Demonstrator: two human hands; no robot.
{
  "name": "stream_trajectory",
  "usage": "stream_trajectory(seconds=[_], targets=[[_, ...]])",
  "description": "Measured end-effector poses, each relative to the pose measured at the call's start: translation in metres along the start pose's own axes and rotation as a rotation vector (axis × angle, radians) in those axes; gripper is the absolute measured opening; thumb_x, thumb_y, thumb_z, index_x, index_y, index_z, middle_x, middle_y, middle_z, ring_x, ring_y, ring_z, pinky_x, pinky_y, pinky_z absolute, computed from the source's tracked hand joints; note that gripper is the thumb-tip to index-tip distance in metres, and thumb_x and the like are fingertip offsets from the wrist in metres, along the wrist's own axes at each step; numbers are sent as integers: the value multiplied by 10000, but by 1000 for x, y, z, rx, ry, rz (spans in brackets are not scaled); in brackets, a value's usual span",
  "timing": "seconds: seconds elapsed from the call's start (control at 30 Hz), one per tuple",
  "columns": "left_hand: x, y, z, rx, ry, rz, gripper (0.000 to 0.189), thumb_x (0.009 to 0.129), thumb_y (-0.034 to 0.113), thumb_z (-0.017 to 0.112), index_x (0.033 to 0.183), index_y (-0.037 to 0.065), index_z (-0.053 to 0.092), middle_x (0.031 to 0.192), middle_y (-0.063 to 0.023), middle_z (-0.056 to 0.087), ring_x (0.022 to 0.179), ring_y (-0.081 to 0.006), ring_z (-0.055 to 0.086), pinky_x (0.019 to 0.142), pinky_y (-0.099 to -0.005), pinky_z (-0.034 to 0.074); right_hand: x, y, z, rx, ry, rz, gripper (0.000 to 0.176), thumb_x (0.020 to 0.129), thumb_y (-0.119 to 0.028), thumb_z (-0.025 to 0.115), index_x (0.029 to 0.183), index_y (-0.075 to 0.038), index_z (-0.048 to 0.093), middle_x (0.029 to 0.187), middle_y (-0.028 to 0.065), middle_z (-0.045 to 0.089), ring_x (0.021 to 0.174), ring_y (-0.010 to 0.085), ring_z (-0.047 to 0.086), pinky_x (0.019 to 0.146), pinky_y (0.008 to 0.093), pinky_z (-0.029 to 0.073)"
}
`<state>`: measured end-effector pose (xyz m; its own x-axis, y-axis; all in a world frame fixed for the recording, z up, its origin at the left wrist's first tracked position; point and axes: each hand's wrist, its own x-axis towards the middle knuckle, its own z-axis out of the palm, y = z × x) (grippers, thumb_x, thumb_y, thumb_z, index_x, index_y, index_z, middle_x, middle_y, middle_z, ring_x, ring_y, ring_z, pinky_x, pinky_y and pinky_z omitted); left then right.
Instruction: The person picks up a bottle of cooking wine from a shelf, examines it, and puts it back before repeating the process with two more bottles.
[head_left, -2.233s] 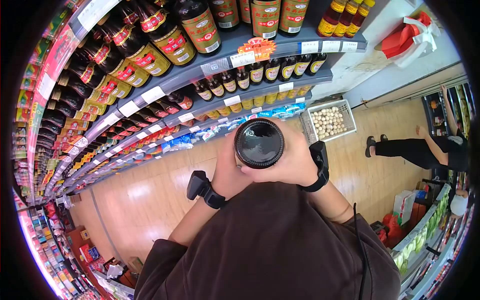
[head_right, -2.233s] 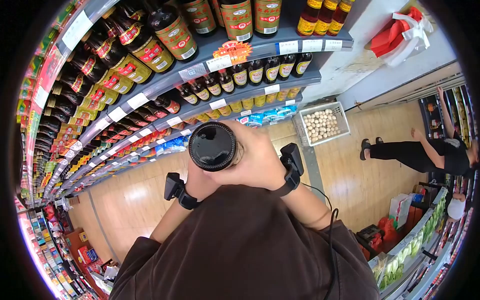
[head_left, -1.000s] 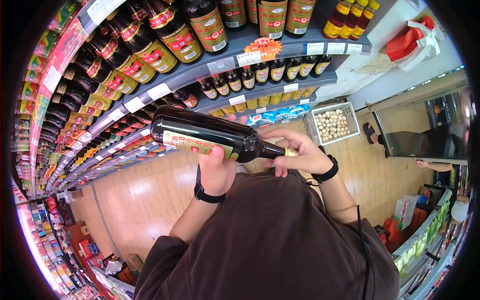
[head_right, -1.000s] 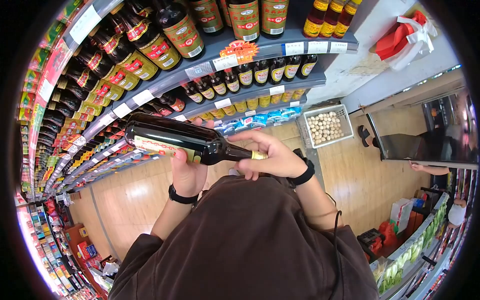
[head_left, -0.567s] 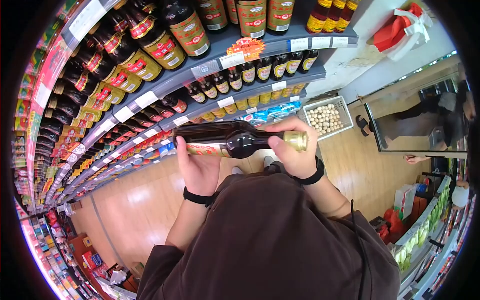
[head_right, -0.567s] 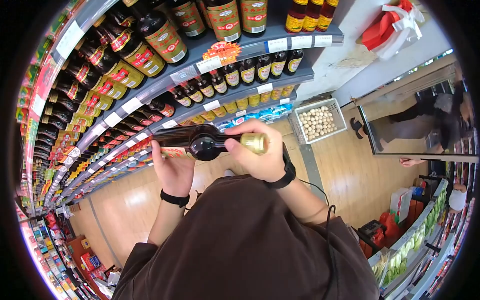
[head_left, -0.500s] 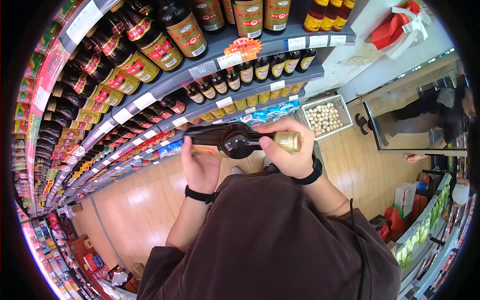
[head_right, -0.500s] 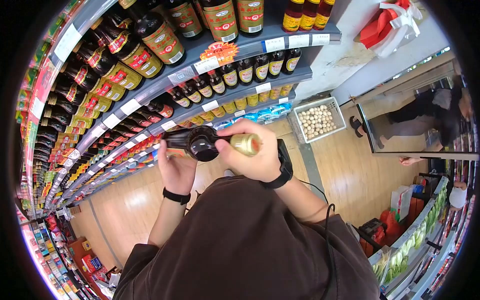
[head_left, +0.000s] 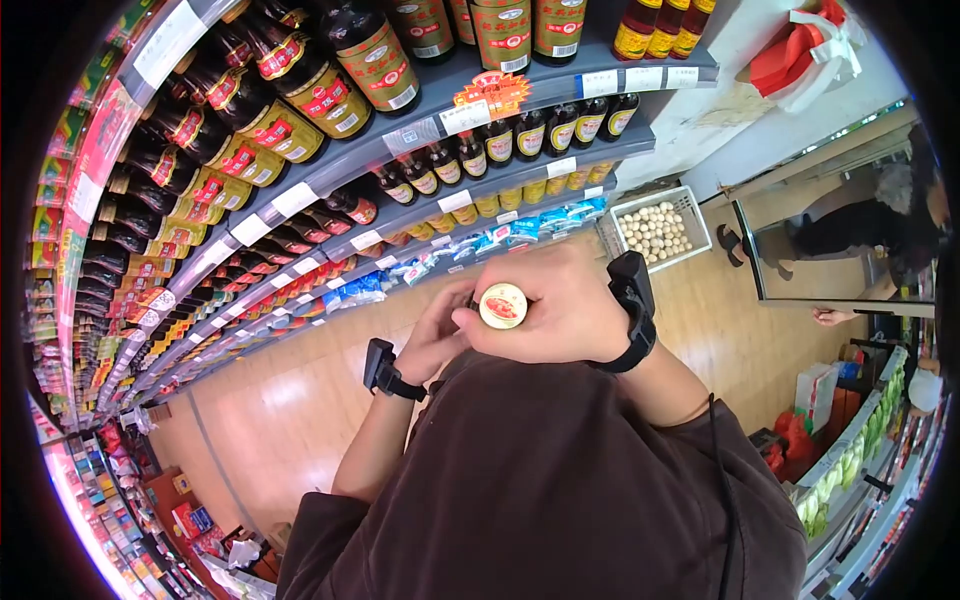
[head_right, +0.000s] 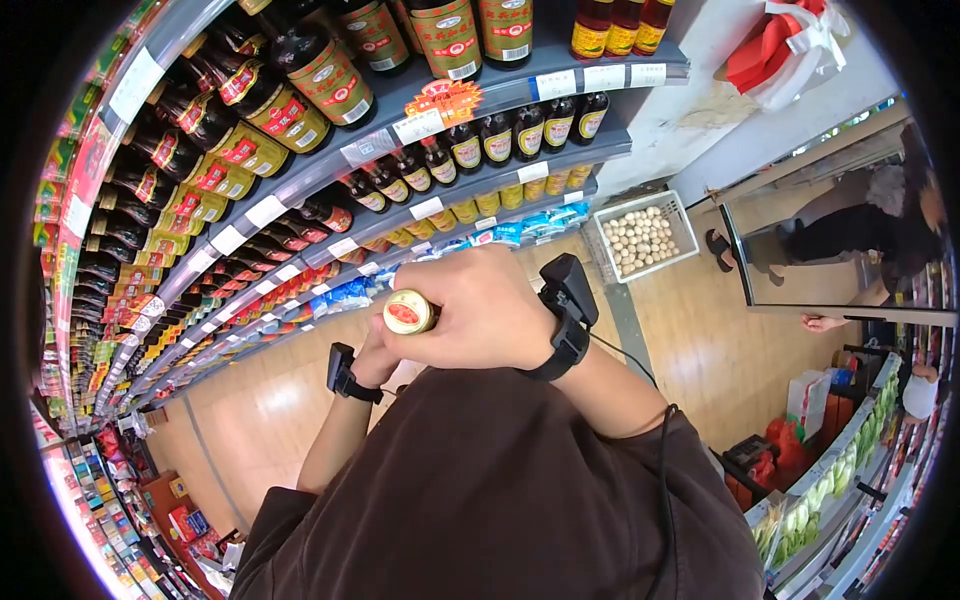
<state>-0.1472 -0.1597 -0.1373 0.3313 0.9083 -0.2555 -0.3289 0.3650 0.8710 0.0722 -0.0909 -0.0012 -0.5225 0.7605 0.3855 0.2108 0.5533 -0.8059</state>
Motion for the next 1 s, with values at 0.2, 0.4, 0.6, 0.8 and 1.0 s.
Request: stream_trajectory(seconds=[0.2, 0.4, 0.6, 0.8, 1.0], targets=[[16, 13, 35, 530, -102, 199, 800, 736, 148, 870, 1397, 26, 437, 1340, -119, 553, 1233, -208, 559, 1028, -367, 459, 1, -2, -2, -62, -45, -4, 238, 771, -245, 823, 733, -92, 645, 658, 77, 651, 594, 249, 651, 545, 328, 505], [25, 11, 51, 633, 33, 355, 752, 724, 135, 879, 1330, 35, 444, 1264, -110, 578, 1148, -183, 596, 953, -357, 508, 4, -5, -6, -75, -13, 4, 246, 775, -278, 831, 795, -82, 683, 659, 74, 641, 569, 224, 640, 541, 313, 501], [16, 35, 62, 383, 185, 389, 749, 766, 68, 844, 1342, 45, 366, 1185, -75, 556, 1085, -154, 592, 923, -342, 519, -7, 10, -12, 259, -151, 295, 543, 850, -362, 777, 1258, -44, 611, 919, 57, 676, 772, 155, 633, 720, 294, 505], [29, 86, 77, 231, 267, 473, 703, 816, -21, 770, 1354, 42, 322, 1227, -85, 549, 1115, -155, 596, 955, -342, 514, -21, 34, 2, 52, 82, 128, 696, 847, -292, 758, 1397, 15, 461, 1271, 217, 565, 1176, 348, 557, 990, 443, 442], [56, 124, 108, 312, 342, 658, 790, 782, 81, 836, 1368, -1, 312, 1260, -134, 540, 1157, -185, 571, 1000, -364, 478, 20, 21, 22, -440, 421, -16, 758, 743, -186, 795, 1381, 53, 460, 1254, 248, 567, 1140, 408, 565, 970, 454, 468]])
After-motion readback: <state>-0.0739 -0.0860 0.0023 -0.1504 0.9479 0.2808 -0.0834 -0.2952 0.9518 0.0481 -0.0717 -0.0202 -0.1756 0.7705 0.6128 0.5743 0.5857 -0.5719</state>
